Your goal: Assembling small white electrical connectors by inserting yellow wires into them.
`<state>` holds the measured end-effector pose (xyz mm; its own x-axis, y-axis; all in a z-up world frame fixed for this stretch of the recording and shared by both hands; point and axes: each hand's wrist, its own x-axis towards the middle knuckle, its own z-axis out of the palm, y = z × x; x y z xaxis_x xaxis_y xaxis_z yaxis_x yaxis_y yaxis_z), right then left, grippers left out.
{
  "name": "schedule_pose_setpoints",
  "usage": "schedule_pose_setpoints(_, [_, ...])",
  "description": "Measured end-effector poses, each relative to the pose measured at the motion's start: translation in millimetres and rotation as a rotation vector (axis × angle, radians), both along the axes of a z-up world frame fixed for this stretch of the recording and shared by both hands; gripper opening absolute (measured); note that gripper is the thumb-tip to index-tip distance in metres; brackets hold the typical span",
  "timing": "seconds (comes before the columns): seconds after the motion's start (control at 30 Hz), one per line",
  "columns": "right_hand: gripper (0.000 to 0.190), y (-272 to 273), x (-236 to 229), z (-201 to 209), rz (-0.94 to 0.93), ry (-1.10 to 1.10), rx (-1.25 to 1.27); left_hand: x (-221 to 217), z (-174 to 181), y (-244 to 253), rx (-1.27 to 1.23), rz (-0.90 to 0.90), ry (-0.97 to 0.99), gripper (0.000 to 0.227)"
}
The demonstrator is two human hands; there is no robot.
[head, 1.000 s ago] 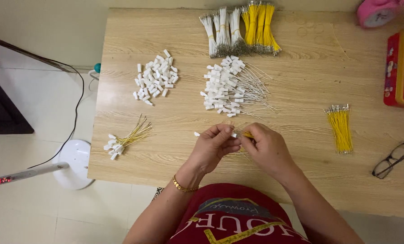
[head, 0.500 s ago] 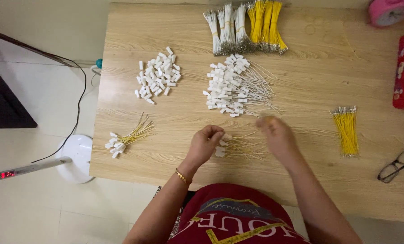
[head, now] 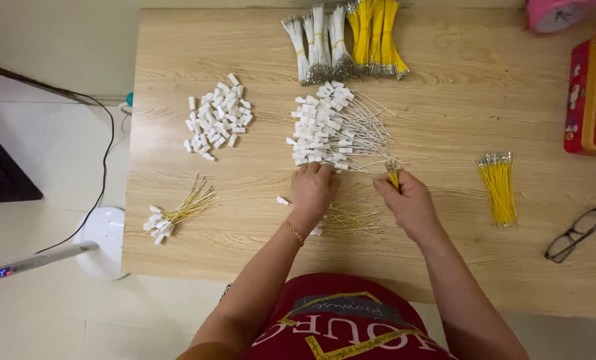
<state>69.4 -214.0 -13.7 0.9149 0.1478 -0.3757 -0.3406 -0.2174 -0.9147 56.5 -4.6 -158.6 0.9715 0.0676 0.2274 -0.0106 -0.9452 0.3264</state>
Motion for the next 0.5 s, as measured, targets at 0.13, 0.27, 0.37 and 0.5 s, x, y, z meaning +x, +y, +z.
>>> schedule_pose_setpoints(0.13, [0.015, 9.2, -0.1, 12.9, 0.009, 0.006, 0.117, 5.9, 9.0, -5.3, 0.004, 0.031, 0.006, 0.022])
schedule_pose_setpoints(0.27, [0.012, 4.1, -3.1, -8.5, 0.021, 0.001, 0.18, 8.6, 12.6, -2.1, -0.017, 0.001, 0.072, 0.026])
schedule_pose_setpoints(0.37, [0.007, 5.9, -5.8, -10.1, -0.003, -0.013, 0.211, 7.0, -1.5, -1.5, -0.039, -0.019, 0.067, 0.026])
schedule_pose_setpoints(0.5, [0.01, 12.3, -8.4, 9.9, -0.076, 0.022, 0.209, 3.4, -20.7, 1.9, -0.222, 0.001, 0.19, 0.021])
